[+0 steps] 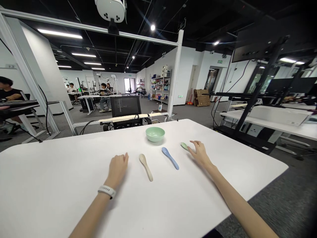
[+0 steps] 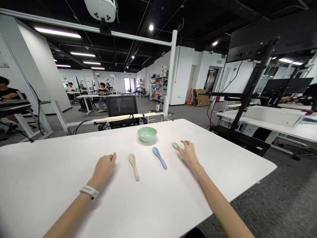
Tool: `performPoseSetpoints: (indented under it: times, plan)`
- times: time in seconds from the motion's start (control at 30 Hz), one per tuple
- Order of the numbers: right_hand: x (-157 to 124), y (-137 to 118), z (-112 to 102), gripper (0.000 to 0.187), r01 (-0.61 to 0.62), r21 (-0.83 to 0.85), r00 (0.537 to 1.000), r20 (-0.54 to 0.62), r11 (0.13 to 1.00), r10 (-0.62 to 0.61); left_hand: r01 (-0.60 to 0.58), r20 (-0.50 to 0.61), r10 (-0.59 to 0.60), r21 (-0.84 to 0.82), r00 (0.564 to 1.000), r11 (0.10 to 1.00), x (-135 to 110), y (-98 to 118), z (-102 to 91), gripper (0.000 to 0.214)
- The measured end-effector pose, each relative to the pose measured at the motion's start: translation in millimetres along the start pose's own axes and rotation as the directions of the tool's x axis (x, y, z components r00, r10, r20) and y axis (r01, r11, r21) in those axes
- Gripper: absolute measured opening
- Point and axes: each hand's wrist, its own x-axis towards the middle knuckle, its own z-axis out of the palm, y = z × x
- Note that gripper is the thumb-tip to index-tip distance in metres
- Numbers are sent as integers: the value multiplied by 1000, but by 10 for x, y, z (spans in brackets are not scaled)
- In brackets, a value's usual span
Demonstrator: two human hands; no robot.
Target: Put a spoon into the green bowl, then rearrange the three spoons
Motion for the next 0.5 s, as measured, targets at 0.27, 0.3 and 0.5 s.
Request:
performPoseSetpoints:
  times: [0.27, 0.3, 0.5]
  plan:
    - [94, -475, 209, 47, 166, 140, 951, 238, 976, -196, -26, -183, 47, 114, 982, 993, -215, -1600, -235, 55]
    - [108, -527, 246, 48, 173, 138, 941, 271, 975, -205, -24, -184, 48, 129, 982, 991, -236, -1790, -175, 60]
    - [119, -668, 499, 53, 193, 128, 888, 399, 973, -229, 40, -60, -27, 223, 998, 974, -252, -2257, 108, 74]
